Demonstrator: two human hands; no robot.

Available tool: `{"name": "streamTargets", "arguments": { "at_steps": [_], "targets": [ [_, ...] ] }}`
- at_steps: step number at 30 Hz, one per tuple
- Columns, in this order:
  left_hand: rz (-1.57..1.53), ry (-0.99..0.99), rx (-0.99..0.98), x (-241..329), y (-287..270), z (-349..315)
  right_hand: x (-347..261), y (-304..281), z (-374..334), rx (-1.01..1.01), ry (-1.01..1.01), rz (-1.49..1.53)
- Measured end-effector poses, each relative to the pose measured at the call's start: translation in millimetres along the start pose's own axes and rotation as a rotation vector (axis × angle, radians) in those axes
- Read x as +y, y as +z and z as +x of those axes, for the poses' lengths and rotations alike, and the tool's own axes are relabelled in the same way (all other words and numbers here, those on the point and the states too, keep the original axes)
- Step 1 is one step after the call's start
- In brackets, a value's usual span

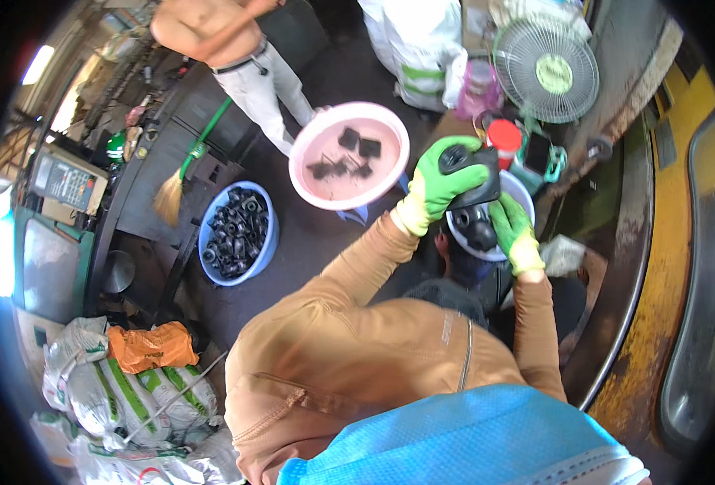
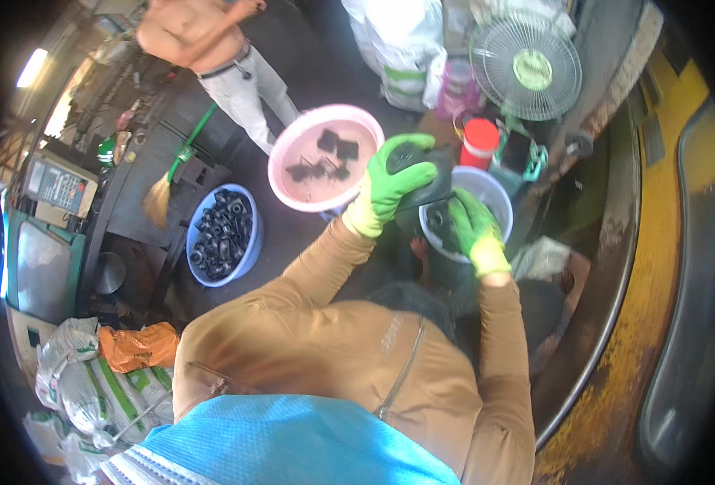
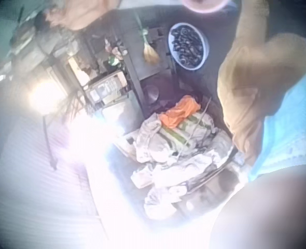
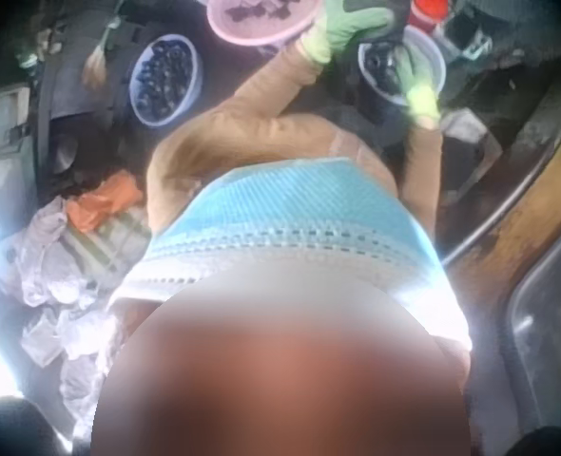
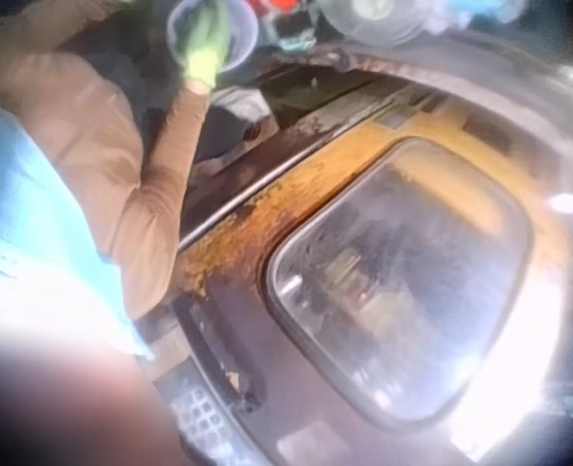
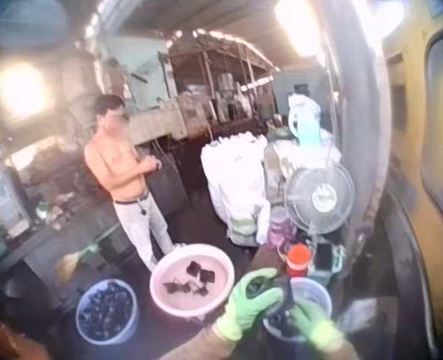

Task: The person repeatedly picks up black plastic parts from a pink basin, rubs them against a grinding wheel, and places them into a white bucket. The person handles the parts one at a time and repeats the cycle continuously.

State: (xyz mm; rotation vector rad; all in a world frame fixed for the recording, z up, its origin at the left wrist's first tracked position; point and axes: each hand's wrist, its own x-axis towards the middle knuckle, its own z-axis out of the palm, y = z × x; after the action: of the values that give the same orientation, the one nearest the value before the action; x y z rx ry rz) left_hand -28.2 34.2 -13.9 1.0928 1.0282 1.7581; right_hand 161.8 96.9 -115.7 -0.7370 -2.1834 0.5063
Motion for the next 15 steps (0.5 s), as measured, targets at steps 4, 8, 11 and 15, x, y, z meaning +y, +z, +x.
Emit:
{"name": "streamTargets", "arguments": {
  "at_steps": [4, 8, 11, 15],
  "targets": [
    [0.436, 0.287, -0.153, -15, 22, -15, -11, 23, -31, 0.209, 0.045, 0.257],
    [0.423, 0.342, -0.218, -33, 41, -32, -28, 10, -38, 0.325, 0.204, 0.423],
    [0.372, 0.371, -0.176, -38, 50, -41, -46, 3, -34, 0.370, 0.140, 0.254],
    [0.426, 0.356, -0.164, -38, 55, -50, -55, 9, -30, 0.435, 0.218, 0.668]
  ]
}}
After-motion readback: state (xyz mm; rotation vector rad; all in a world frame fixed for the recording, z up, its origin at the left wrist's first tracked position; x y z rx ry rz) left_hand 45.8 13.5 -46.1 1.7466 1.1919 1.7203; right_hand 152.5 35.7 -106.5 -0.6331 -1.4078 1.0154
